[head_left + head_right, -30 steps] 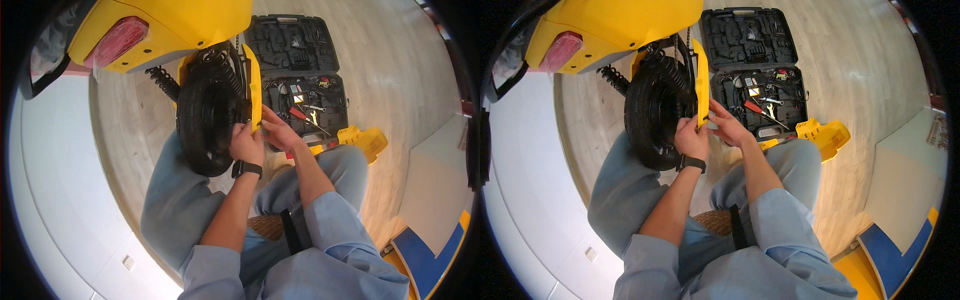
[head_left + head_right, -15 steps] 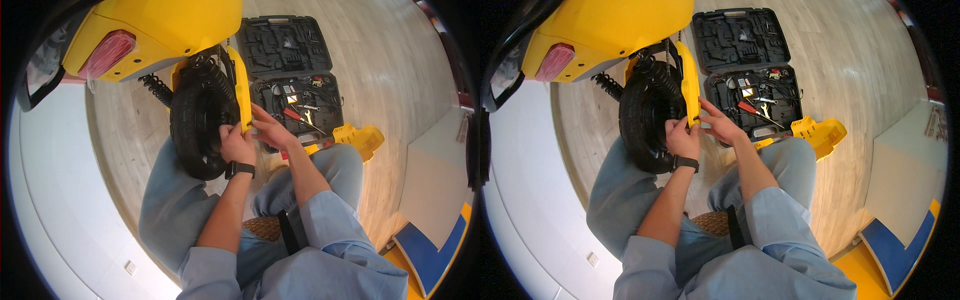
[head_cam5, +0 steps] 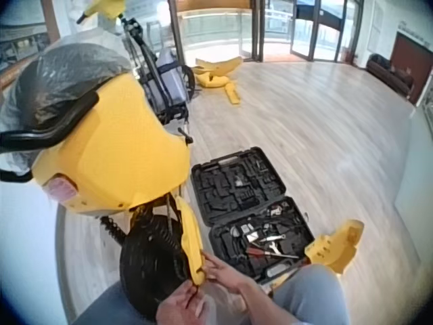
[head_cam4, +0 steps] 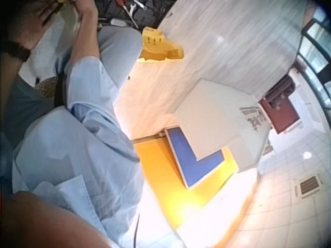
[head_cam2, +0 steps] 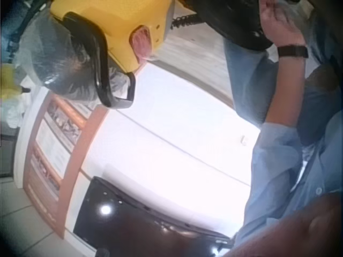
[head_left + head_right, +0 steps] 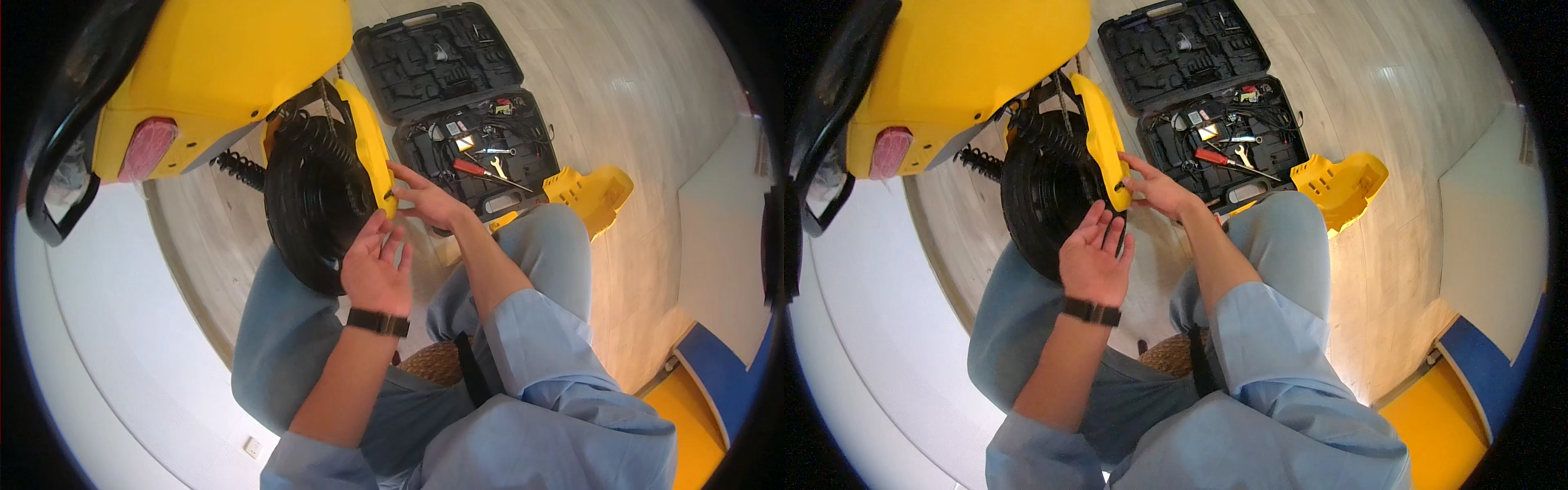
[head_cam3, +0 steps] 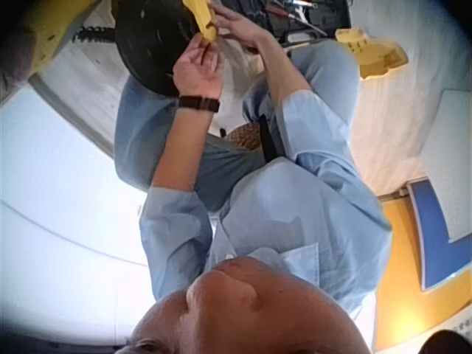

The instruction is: The recorder uses a power drill and hands to remove and then reattach a yellow plastic protective cover on a motorcycle wheel assembly.

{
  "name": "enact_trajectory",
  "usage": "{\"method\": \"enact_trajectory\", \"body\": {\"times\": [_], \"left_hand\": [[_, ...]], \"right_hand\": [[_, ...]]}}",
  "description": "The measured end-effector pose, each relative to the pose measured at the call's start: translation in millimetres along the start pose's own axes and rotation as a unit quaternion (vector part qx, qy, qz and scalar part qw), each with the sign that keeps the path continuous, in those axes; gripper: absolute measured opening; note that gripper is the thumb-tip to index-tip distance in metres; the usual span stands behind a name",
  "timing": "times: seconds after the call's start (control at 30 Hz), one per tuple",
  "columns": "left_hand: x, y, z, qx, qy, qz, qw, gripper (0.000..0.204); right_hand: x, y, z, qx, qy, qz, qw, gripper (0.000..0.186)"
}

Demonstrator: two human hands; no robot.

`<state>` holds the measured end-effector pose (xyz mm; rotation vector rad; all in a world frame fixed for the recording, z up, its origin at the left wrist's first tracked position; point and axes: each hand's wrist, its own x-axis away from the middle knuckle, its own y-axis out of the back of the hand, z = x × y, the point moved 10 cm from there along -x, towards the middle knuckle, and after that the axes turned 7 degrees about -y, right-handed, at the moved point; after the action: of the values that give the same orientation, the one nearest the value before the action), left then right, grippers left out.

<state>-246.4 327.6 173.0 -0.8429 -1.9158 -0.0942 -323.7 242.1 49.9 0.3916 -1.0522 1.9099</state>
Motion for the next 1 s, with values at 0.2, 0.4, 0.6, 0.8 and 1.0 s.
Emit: {"method": "enact_trajectory", "body": {"times": [0.2,0.4,0.6,0.8,1.0], "left_hand": [[57,-10,-24,-0.014,0.043,0.091,0.995,0.024],[70,-29,27,-0.123,0.118,0.156,0.973,0.014],[66,-28,18,-0.182,0.058,0.219,0.957,0.017],[63,-24,-1,-0.166,0.016,0.230,0.959,0.019],[69,-34,-5,-0.142,-0.002,0.250,0.958,0.022]], "right_hand": [[0,-7,-1,0.009,-0.007,0.025,1.000,0.060],[-5,-11,-10,0.000,-0.003,-0.007,1.000,0.063],[-9,-21,-11,0.000,0.002,-0.061,0.998,0.070],[-19,-28,-21,-0.003,0.059,-0.163,0.985,0.058],[-24,-9,-18,-0.005,0.190,-0.256,0.948,0.046]]}}
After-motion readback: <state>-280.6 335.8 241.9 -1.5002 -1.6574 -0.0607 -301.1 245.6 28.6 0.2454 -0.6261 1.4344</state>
